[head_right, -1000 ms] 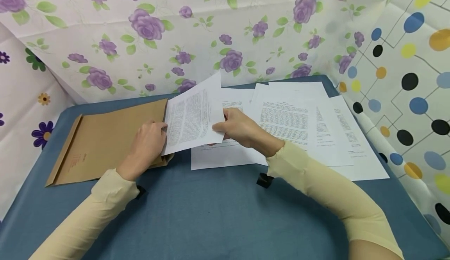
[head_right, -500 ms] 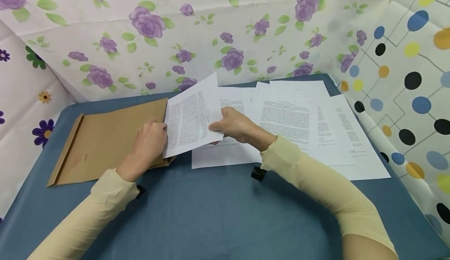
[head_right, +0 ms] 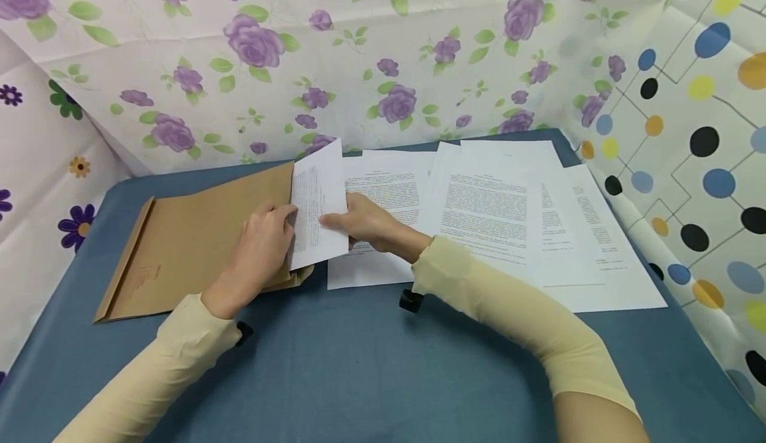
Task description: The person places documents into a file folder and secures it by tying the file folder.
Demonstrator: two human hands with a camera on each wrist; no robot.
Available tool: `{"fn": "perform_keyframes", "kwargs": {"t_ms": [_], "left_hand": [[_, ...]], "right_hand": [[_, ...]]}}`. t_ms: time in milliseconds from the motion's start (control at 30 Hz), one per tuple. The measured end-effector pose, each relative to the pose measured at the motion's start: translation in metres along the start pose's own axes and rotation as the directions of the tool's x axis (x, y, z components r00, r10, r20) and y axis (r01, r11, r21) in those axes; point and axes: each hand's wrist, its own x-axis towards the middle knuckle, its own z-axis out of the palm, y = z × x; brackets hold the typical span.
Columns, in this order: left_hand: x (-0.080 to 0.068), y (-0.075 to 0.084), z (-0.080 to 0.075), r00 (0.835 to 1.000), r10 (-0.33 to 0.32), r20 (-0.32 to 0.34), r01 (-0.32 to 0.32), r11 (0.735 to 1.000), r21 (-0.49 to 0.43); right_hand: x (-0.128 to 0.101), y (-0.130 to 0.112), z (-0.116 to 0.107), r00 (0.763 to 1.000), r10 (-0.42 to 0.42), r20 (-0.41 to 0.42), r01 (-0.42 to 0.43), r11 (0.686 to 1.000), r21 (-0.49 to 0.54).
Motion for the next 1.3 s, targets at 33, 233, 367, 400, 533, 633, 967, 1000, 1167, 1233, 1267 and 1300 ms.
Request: {"fn": "perform_keyframes", "kwargs": {"t_ms": [33,233,367,400,533,633,967,1000,1167,1233,1267,1300], "left_hand": [[0.0,0.001,0.0,0.999,-0.032,0.007,0.032,0.999,-0.023],[0.003,0.0,-0.003,0.984,-0.177,0.019,0.178,0.977,-0.114],[0.004,-0.003,-0.006,0.979,-0.201,0.041,0.205,0.969,-0.139],[0.004,-0.004,-0.007,0.978,-0.203,0.047,0.208,0.967,-0.147],[0.004,-0.004,-0.006,0.977,-0.204,0.062,0.211,0.963,-0.167],[0.004,-0.003,-0.006,0.977,-0.205,0.063,0.213,0.961,-0.174],[0.003,-0.002,-0.007,0.971,-0.222,0.089,0.235,0.955,-0.183],[0.003,-0.002,-0.008,0.97,-0.224,0.092,0.237,0.954,-0.183],[0.003,-0.002,-0.008,0.969,-0.227,0.101,0.243,0.952,-0.188],[0.002,-0.002,-0.008,0.967,-0.23,0.108,0.247,0.948,-0.2],[0.002,-0.002,-0.009,0.966,-0.234,0.112,0.253,0.945,-0.208],[0.002,-0.002,-0.009,0.965,-0.237,0.114,0.257,0.942,-0.215]], "right_hand": [[0.001,0.001,0.001,1.0,-0.003,-0.02,0.003,1.0,-0.017],[-0.006,-0.004,0.0,0.974,-0.072,-0.215,0.057,0.995,-0.077],[-0.008,-0.006,0.001,0.963,-0.115,-0.245,0.1,0.992,-0.072],[-0.006,-0.006,0.002,0.965,-0.116,-0.237,0.103,0.993,-0.065],[-0.001,-0.005,0.01,0.978,-0.095,-0.188,0.091,0.995,-0.031],[0.003,-0.006,0.017,0.98,-0.091,-0.176,0.088,0.996,-0.023],[0.001,-0.009,0.031,0.97,-0.191,-0.147,0.173,0.976,-0.131],[0.0,-0.009,0.031,0.973,-0.192,-0.124,0.174,0.974,-0.142],[-0.001,-0.01,0.032,0.992,-0.13,0.001,0.128,0.977,-0.173],[0.0,-0.011,0.03,0.997,-0.081,0.016,0.083,0.979,-0.189],[0.0,-0.011,0.028,0.998,-0.054,0.015,0.056,0.978,-0.202],[0.001,-0.011,0.026,1.0,-0.021,0.009,0.023,0.978,-0.206]]}}
